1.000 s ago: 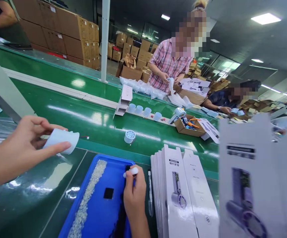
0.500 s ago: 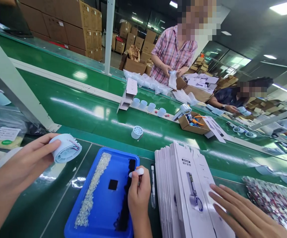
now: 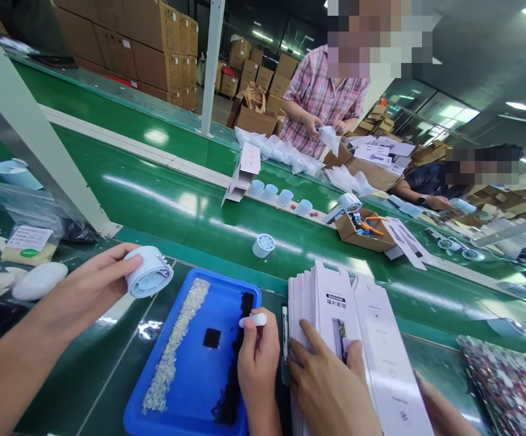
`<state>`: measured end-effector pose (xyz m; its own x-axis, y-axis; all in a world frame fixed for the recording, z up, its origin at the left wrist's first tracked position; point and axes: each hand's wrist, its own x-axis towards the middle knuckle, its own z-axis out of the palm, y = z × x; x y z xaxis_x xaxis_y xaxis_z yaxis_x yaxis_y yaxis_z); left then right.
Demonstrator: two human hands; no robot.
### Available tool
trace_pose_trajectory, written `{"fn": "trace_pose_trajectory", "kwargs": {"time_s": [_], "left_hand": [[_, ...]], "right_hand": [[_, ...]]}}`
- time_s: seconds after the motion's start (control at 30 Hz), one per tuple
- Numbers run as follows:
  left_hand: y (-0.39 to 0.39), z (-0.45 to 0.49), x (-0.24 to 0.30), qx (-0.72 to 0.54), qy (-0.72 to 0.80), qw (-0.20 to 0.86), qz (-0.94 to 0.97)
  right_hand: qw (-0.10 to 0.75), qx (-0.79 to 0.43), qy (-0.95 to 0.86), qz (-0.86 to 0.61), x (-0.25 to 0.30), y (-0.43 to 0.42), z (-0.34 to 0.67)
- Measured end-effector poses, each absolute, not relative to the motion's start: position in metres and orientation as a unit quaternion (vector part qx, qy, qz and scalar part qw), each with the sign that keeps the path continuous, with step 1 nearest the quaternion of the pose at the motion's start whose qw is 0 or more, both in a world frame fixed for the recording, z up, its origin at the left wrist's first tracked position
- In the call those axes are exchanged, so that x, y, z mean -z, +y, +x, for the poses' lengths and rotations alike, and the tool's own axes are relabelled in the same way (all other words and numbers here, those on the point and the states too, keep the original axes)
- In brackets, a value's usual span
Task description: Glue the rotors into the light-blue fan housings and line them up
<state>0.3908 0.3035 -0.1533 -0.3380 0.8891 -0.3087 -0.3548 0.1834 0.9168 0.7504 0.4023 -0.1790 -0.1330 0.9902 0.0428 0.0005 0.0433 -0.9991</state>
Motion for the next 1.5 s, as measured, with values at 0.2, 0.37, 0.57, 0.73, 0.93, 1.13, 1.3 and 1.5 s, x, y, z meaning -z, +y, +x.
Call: {"fn": "trace_pose_trajectory", "kwargs": {"time_s": [0.2,0.37,0.57,0.73,0.93,1.13,1.3,1.5], "left_hand": [[0.309,0.398,0.152,-0.596,0.555,0.529,0.24],[0.308,0.402,0.153,-0.6,0.534,0.543,0.247],[0.306,0.412,0.159,-0.629,0.506,0.546,0.223],[0.308,0.428,0.157,-0.638,0.486,0.556,0.219],[0.307,0.44,0.152,-0.634,0.498,0.542,0.238],[0.302,0.448,0.147,-0.623,0.516,0.529,0.256],[0.305,0.451,0.146,-0.627,0.513,0.532,0.248],[0.308,0.457,0.142,-0.591,0.534,0.549,0.253]], "right_hand": [[0.403,-0.574,-0.537,-0.469,0.198,0.389,0.722],[0.478,-0.366,-0.663,-0.446,0.228,0.359,0.656],[0.413,-0.371,-0.75,-0.36,0.22,0.343,0.637],[0.583,-0.427,-0.593,-0.356,0.188,0.319,0.623],[0.593,-0.468,-0.543,-0.366,0.169,0.308,0.611],[0.602,-0.465,-0.54,-0.36,0.173,0.307,0.611],[0.611,-0.454,-0.553,-0.337,0.176,0.306,0.611],[0.588,-0.409,-0.597,-0.36,0.185,0.317,0.636]]}}
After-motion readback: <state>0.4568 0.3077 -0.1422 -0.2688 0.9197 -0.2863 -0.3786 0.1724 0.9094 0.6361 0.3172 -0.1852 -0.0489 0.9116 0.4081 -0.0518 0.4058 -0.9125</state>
